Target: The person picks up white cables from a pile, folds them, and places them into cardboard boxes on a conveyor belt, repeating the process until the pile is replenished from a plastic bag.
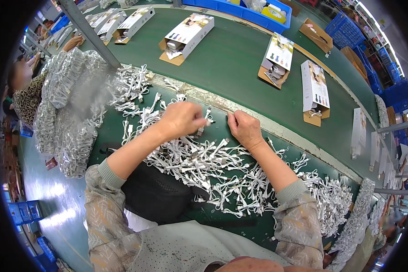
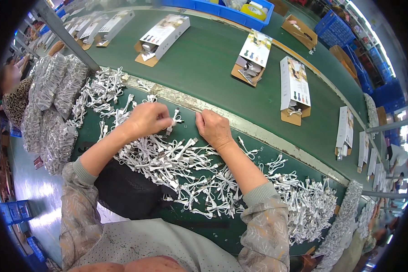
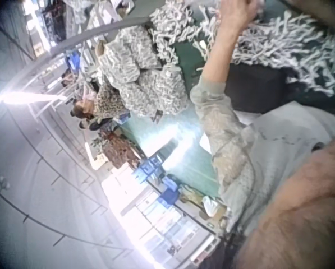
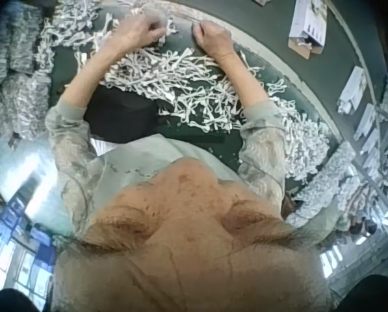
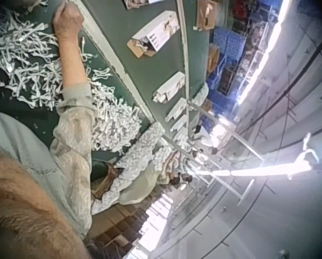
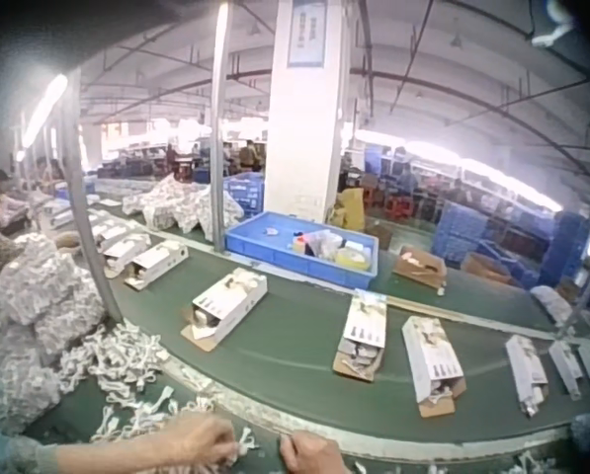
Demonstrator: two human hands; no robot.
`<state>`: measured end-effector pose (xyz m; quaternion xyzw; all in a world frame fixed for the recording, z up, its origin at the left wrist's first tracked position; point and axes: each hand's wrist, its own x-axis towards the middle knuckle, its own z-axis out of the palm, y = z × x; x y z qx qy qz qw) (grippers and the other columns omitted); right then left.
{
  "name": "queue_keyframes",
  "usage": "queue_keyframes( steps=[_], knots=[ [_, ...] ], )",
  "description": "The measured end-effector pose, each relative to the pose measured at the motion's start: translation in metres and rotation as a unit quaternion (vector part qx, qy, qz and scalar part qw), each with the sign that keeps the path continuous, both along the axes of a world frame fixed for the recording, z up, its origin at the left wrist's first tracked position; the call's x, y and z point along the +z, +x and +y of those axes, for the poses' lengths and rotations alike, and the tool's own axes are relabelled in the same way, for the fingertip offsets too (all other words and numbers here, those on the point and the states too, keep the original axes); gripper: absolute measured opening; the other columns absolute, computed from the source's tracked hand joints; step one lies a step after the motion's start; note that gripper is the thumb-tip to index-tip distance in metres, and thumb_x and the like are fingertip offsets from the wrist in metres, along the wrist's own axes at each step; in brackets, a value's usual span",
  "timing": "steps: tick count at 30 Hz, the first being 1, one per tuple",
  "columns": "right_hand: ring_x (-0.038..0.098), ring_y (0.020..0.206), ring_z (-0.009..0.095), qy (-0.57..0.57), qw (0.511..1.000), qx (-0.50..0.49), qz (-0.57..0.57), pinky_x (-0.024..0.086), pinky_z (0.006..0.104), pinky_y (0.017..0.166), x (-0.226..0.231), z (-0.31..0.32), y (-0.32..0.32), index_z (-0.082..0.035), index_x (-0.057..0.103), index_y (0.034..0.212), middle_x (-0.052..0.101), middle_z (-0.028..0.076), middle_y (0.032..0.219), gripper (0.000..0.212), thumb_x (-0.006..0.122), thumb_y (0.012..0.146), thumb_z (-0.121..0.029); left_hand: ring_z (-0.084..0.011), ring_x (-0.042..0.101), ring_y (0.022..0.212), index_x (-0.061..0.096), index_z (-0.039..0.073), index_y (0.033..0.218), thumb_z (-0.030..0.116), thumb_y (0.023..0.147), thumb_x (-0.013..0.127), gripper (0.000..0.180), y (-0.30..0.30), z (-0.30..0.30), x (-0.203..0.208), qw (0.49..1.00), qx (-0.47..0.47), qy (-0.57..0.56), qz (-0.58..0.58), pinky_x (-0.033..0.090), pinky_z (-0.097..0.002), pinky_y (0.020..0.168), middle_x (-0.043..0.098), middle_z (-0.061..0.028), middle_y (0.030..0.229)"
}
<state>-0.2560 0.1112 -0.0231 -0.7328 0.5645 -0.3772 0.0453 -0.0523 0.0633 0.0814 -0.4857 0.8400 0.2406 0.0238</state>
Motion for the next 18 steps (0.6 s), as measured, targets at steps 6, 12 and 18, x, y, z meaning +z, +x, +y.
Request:
queue_keyframes(
  steps=[6, 12, 18],
  knots=[
    [0.056, 0.05, 0.03, -0.009, 0.999, -0.031, 0.003, 0.046, 0.0382, 0.047, -0.003, -0.005, 0.005, -0.007, 0.05, 0.063, 0.055, 0.012, 0.056, 0.025, 0.061, 0.082, -0.018, -0.0312, 0.062, 0.074, 0.062, 0.003, 0.074, 0.022, 0.074, 0.067, 0.019, -0.005, 0.015, -0.034, 0.991, -0.036, -0.125, 0.034, 0.05, -0.0391, 0.066, 0.061, -0.013, 0.076],
    [0.061, 0.051, 0.028, 0.026, 0.996, -0.048, 0.075, 0.05, 0.0378, 0.047, -0.004, -0.007, 0.004, -0.007, 0.054, 0.063, 0.061, 0.011, 0.059, 0.024, 0.06, 0.081, -0.022, -0.0228, 0.065, 0.062, 0.065, 0.0, 0.073, 0.015, 0.077, 0.059, 0.017, 0.009, -0.033, -0.005, 0.966, 0.17, 0.053, 0.189, 0.051, -0.0332, 0.062, 0.065, -0.0125, 0.067],
    [0.061, 0.051, 0.027, 0.018, 0.998, -0.042, 0.05, 0.049, 0.0374, 0.047, 0.004, -0.005, 0.007, -0.008, 0.053, 0.06, 0.06, 0.011, 0.058, 0.025, 0.061, 0.081, -0.019, -0.0367, 0.064, 0.078, 0.066, 0.001, 0.069, 0.014, 0.07, 0.059, 0.016, -0.007, -0.119, -0.03, 0.966, 0.197, -0.152, 0.062, 0.05, -0.0443, 0.074, 0.065, -0.0202, 0.076]
  ],
)
